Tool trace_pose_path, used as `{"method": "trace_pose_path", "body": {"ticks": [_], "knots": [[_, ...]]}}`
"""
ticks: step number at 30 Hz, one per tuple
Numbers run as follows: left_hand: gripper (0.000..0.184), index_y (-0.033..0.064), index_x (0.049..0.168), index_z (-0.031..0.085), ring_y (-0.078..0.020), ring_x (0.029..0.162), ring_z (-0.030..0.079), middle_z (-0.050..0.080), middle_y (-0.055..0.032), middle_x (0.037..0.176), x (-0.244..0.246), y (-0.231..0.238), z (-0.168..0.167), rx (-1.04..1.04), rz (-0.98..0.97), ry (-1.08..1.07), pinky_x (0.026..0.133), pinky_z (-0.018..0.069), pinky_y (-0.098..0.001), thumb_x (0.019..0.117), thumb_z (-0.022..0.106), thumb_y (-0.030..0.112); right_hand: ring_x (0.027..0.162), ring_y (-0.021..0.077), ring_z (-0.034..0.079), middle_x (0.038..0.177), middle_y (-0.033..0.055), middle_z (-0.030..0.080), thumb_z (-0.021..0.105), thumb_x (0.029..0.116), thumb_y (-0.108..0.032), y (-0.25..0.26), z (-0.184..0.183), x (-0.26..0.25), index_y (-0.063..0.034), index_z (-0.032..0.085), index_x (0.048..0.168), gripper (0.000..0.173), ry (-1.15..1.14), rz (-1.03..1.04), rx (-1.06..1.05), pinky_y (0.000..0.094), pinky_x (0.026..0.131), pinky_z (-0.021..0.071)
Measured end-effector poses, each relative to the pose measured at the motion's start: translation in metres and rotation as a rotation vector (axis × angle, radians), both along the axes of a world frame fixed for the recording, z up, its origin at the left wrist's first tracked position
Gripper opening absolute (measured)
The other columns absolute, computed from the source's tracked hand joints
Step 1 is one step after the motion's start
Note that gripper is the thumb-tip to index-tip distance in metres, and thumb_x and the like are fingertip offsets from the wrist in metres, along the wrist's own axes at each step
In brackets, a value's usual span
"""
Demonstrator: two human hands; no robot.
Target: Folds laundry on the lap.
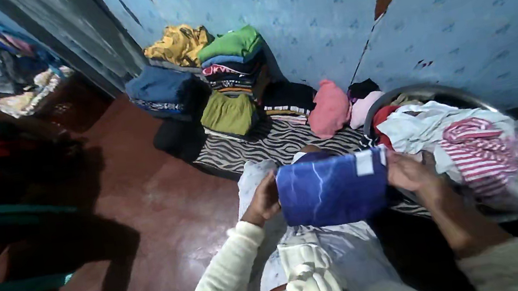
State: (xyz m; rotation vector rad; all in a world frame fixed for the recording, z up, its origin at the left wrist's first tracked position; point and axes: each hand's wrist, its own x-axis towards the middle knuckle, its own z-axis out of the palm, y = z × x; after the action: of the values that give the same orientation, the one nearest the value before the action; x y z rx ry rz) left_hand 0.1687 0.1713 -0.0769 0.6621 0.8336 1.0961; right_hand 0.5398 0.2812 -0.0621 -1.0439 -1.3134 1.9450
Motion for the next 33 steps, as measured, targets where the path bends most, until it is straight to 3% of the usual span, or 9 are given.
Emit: {"method": "trace_pose_path", "body": {"ticks": [1,2,4,6,13,17,25,30,33], "knots": [[0.058,0.0123,0.126,0.059,-0.0176,0.096,0.071,0.074,-0.0052,0.105,0.009,0.006,-0.014,-0.135,0.032,-0.033,0.081,0.0609,-0.0388,0.1075,0.024,0.053,0.112,0.0145,0.066,0.123,0.0037,0.068,0.028,0.1085,-0.052,0.005,-0.019,-0.011,-0.0105,0.045,0.143,0.057,-0.05,-0.016,-0.114,0.0377,0.096,0.0567],[0.061,0.0124,0.135,0.056,-0.0204,0.103,0.069,0.072,-0.0077,0.113,0.016,0.006,-0.029,-0.212,0.014,-0.023,0.087,0.0592,-0.043,0.1075,0.023,0.056,0.116,0.0187,0.064,0.129,0.0082,0.066,0.022,0.1098,-0.052,0.006,-0.034,-0.02,-0.0097,0.041,0.149,0.061,-0.133,-0.015,-0.202,0.0418,0.098,0.0548],[0.047,0.0058,0.137,0.053,-0.0211,0.105,0.068,0.07,-0.0105,0.115,0.025,0.001,-0.048,-0.283,-0.007,0.102,0.091,0.0576,-0.0434,0.111,0.034,0.039,0.114,0.0222,0.066,0.128,0.0139,0.065,0.035,0.1117,-0.038,0.004,-0.054,-0.031,-0.0038,0.045,0.147,0.05,-0.246,-0.036,-0.256,0.0443,0.098,0.0557],[0.034,0.001,0.133,0.053,-0.0208,0.099,0.07,0.07,-0.0118,0.109,0.029,-0.005,-0.052,-0.334,0.04,0.195,0.089,0.0584,-0.042,0.1096,0.044,0.023,0.108,0.0196,0.067,0.121,0.0131,0.067,0.045,0.1101,-0.025,0.0,-0.062,-0.033,-0.0019,0.053,0.139,0.038,-0.292,-0.059,-0.243,0.0411,0.094,0.0569],[0.036,-0.0002,0.138,0.052,-0.0175,0.102,0.07,0.07,-0.0115,0.114,0.03,-0.015,-0.031,-0.263,0.151,0.378,0.092,0.0585,-0.0389,0.1106,0.04,0.02,0.103,0.0144,0.068,0.114,0.0108,0.069,0.049,0.1082,-0.017,-0.01,-0.053,-0.026,0.0,0.061,0.128,0.029,-0.336,-0.229,-0.031,0.0353,0.092,0.0581],[0.034,-0.0008,0.134,0.055,-0.0157,0.1,0.068,0.069,-0.0116,0.113,0.032,-0.021,-0.034,-0.368,0.087,0.484,0.091,0.0571,-0.0368,0.1107,0.041,0.02,0.105,0.0219,0.062,0.115,0.0177,0.065,0.052,0.1077,-0.021,-0.024,-0.066,-0.024,0.003,0.063,0.12,0.03,-0.579,-0.174,-0.078,0.0444,0.095,0.0509],[0.036,-0.0003,0.141,0.049,-0.0149,0.112,0.066,0.065,-0.0126,0.126,0.036,-0.032,-0.029,-0.222,0.126,0.578,0.099,0.0552,-0.0353,0.1095,0.041,0.014,0.093,0.0216,0.063,0.101,0.0175,0.065,0.049,0.1082,-0.018,-0.045,-0.059,-0.036,0.0063,0.063,0.114,0.028,-0.688,-0.371,0.108,0.0418,0.087,0.0526],[0.046,0.0011,0.145,0.045,-0.021,0.111,0.067,0.065,-0.0172,0.125,0.028,-0.025,-0.034,-0.253,-0.115,0.851,0.099,0.0543,-0.0405,0.1057,0.055,0.022,0.11,0.0345,0.062,0.119,0.0271,0.063,0.049,0.1093,-0.024,-0.059,-0.08,-0.042,0.0072,0.056,0.129,0.038,-0.784,-0.25,-0.075,0.0512,0.098,0.0495],[0.071,0.0007,0.157,0.028,-0.0313,0.131,0.055,0.046,-0.0252,0.15,0.022,-0.01,-0.033,-0.128,-0.138,1.042,0.109,0.0479,-0.0458,0.1021,0.061,0.031,0.132,0.0375,0.053,0.143,0.0263,0.053,0.045,0.1086,-0.045,-0.058,-0.079,-0.042,0.0011,0.047,0.145,0.059,-0.694,-0.224,-0.307,0.0578,0.109,0.0431]]}}
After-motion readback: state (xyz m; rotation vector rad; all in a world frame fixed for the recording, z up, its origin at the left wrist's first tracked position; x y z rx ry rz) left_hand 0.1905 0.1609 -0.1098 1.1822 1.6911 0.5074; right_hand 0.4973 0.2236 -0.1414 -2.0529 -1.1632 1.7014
